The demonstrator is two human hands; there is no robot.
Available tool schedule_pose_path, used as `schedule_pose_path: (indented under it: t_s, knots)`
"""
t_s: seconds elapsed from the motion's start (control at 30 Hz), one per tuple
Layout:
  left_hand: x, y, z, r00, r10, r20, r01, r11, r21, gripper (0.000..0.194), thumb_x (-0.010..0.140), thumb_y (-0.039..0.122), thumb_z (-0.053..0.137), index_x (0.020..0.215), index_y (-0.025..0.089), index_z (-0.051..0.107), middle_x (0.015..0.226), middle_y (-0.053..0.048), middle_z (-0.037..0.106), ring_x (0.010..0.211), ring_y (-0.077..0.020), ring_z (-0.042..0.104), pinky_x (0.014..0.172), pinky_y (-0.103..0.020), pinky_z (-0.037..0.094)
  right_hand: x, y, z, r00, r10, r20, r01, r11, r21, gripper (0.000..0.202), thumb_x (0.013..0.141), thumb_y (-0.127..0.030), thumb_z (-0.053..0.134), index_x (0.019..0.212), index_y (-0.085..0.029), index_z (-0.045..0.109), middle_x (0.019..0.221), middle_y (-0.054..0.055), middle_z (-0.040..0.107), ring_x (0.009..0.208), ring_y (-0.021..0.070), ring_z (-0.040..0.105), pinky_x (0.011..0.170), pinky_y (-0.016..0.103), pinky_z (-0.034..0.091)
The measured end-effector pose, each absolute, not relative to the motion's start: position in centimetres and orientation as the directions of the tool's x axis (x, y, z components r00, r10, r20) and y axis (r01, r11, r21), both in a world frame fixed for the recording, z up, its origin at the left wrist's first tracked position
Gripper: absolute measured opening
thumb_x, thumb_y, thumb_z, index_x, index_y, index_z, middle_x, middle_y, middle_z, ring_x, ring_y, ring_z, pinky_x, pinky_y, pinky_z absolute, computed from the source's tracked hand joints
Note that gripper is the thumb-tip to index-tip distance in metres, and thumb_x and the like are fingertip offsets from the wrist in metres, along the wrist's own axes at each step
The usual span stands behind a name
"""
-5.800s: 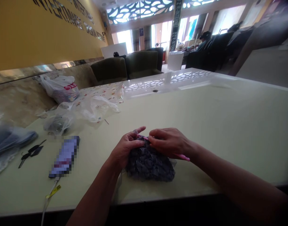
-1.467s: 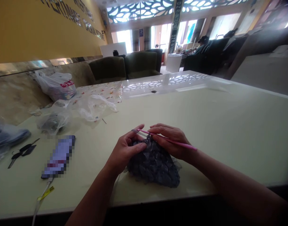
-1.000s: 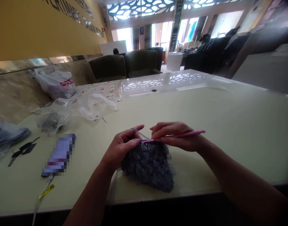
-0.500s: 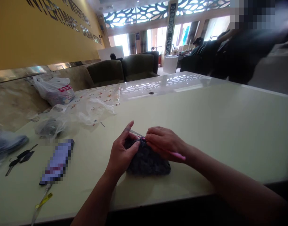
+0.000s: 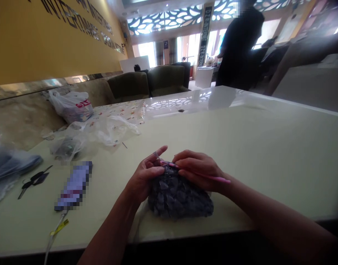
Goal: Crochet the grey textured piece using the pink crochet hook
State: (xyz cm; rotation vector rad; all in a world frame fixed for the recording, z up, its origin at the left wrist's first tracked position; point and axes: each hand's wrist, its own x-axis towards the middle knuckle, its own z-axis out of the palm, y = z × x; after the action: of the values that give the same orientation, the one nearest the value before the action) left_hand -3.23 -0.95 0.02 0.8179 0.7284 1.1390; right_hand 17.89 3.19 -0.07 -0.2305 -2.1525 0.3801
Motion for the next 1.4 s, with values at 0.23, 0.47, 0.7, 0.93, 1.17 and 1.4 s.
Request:
schedule_pose_path:
  t_s: [0.23,0.47,0.7,0.93,1.17,1.4]
  knots:
    - [-3.9,-0.5,-0.2,0.100,0.995,-0.004,-0.364,0.040,0.930,0.059,0.067,0.019,0.079,0.125,0.021,0.070,0.084,-0.001,0.066,0.079,-0.0118,0.061,0.075,-0.022,0.047,18.7,3.7,1.3,-0.608,0.496,0.620,-0.140,0.701,-0.699,0.016,0.097,-0.018,0.054,0.086,-0.016,0.067,0.096,0.009,0.066,0.085,0.0158,0.063,0.073,0.029,0.052]
    - [-3.0,-0.9,-0.8,0.200,0.980,-0.012,-0.350,0.083,0.933,0.061,0.071,0.023,0.082,0.129,0.028,0.066,0.094,-0.002,0.072,0.085,-0.0143,0.064,0.083,-0.026,0.048,17.6,3.5,0.3,-0.544,0.637,0.546,-0.109,0.592,-0.799,0.009,0.091,-0.021,0.063,0.088,-0.016,0.070,0.084,0.003,0.065,0.074,0.0116,0.060,0.067,0.023,0.047]
    - [-3.9,-0.6,-0.4,0.172,0.981,0.093,0.091,-0.110,0.990,0.042,0.085,0.042,0.070,0.124,0.026,0.070,0.151,-0.007,0.052,0.137,-0.0303,0.045,0.113,-0.040,0.032,17.6,2.8,0.2,-0.405,0.742,0.535,-0.057,0.563,-0.824,0.010,0.089,-0.025,0.065,0.086,-0.017,0.070,0.075,0.001,0.067,0.068,0.0108,0.057,0.061,0.021,0.045]
    - [-2.6,-1.2,-0.6,0.229,0.973,0.015,-0.364,0.072,0.929,0.104,0.074,0.029,0.083,0.156,0.037,0.021,0.101,0.000,0.071,0.085,-0.0141,0.066,0.082,-0.028,0.048,16.7,2.4,-1.2,-0.444,0.667,0.598,-0.028,0.656,-0.754,0.011,0.092,-0.024,0.062,0.090,-0.016,0.069,0.076,0.001,0.067,0.067,0.0103,0.060,0.061,0.020,0.047]
    - [-2.2,-1.4,-0.4,0.169,0.984,-0.052,-0.345,0.109,0.932,0.097,0.071,0.018,0.084,0.153,0.037,0.034,0.082,0.006,0.062,0.074,-0.0071,0.058,0.075,-0.022,0.044,16.9,3.0,-1.6,-0.543,0.455,0.705,0.128,0.875,-0.466,0.018,0.099,-0.025,0.054,0.095,-0.015,0.069,0.072,-0.001,0.052,0.058,0.0073,0.050,0.054,0.019,0.039]
    - [-1.3,-1.4,-0.7,0.031,0.999,-0.026,-0.201,0.031,0.979,0.091,0.074,0.021,0.081,0.152,0.033,0.037,0.083,0.005,0.062,0.080,-0.0099,0.057,0.083,-0.025,0.043,16.5,2.9,-1.7,-0.586,0.339,0.735,0.479,0.878,-0.024,0.027,0.100,-0.023,0.047,0.080,-0.017,0.064,0.071,0.001,0.054,0.059,0.0110,0.042,0.053,0.025,0.030]
